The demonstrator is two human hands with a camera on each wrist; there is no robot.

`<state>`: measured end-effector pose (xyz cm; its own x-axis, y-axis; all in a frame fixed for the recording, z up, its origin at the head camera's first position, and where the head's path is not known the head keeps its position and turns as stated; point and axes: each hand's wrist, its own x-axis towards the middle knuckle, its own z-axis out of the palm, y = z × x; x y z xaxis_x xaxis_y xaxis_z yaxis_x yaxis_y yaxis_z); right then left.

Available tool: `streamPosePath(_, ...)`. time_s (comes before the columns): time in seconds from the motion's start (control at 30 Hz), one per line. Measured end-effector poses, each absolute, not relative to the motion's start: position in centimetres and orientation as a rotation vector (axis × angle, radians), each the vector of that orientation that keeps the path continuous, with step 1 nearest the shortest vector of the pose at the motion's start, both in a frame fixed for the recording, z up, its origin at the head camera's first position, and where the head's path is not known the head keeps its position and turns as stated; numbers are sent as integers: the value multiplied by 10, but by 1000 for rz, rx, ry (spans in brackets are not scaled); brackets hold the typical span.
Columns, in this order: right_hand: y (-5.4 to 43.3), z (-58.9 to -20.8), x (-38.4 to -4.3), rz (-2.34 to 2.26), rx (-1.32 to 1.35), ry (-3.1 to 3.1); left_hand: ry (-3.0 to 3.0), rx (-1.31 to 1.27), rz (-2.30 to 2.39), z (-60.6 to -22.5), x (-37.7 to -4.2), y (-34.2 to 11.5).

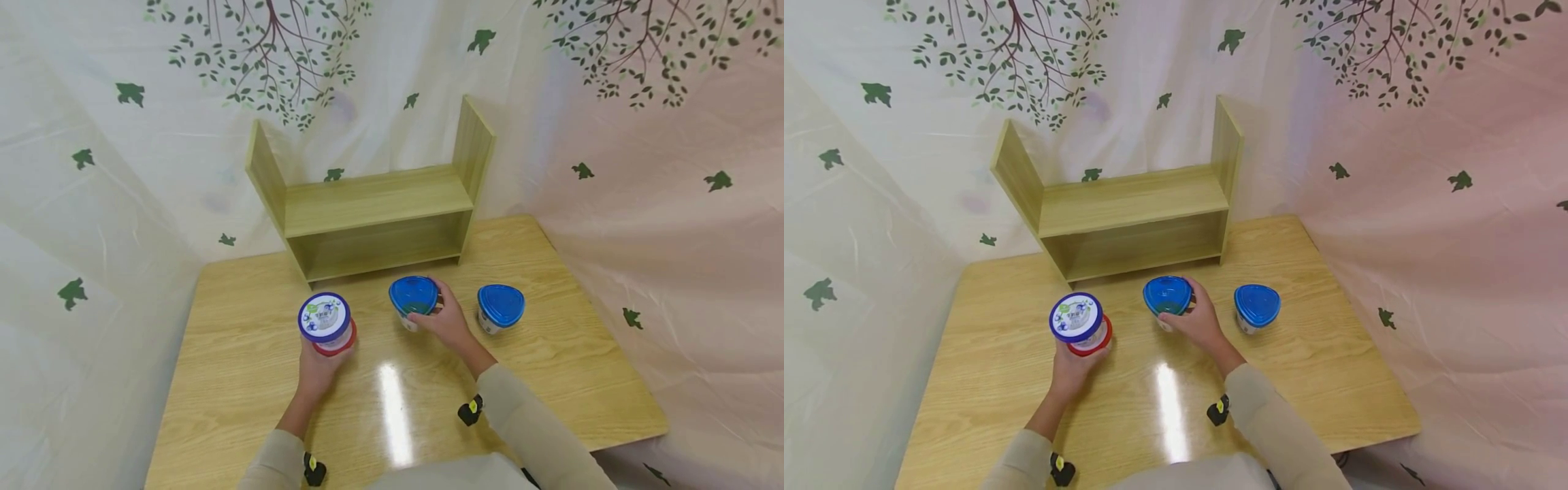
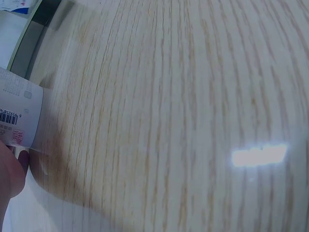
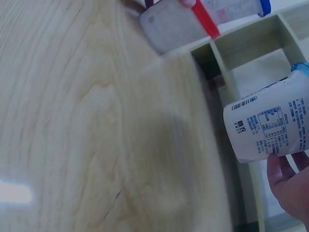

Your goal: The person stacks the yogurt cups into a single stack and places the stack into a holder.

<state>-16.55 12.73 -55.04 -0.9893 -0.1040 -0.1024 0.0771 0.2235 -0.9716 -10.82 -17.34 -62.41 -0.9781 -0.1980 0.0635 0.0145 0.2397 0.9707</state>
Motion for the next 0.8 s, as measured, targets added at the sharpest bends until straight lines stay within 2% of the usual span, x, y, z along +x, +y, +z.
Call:
streamPosePath(0.5, 76, -490, -159, -1981, -169, 2414, -2329, 177, -1863, -626, -108, -175)
streamPosePath(0.8, 43, -467, -159, -1998, -281, 2454, -2330, 138, -1848, -628, -109, -176)
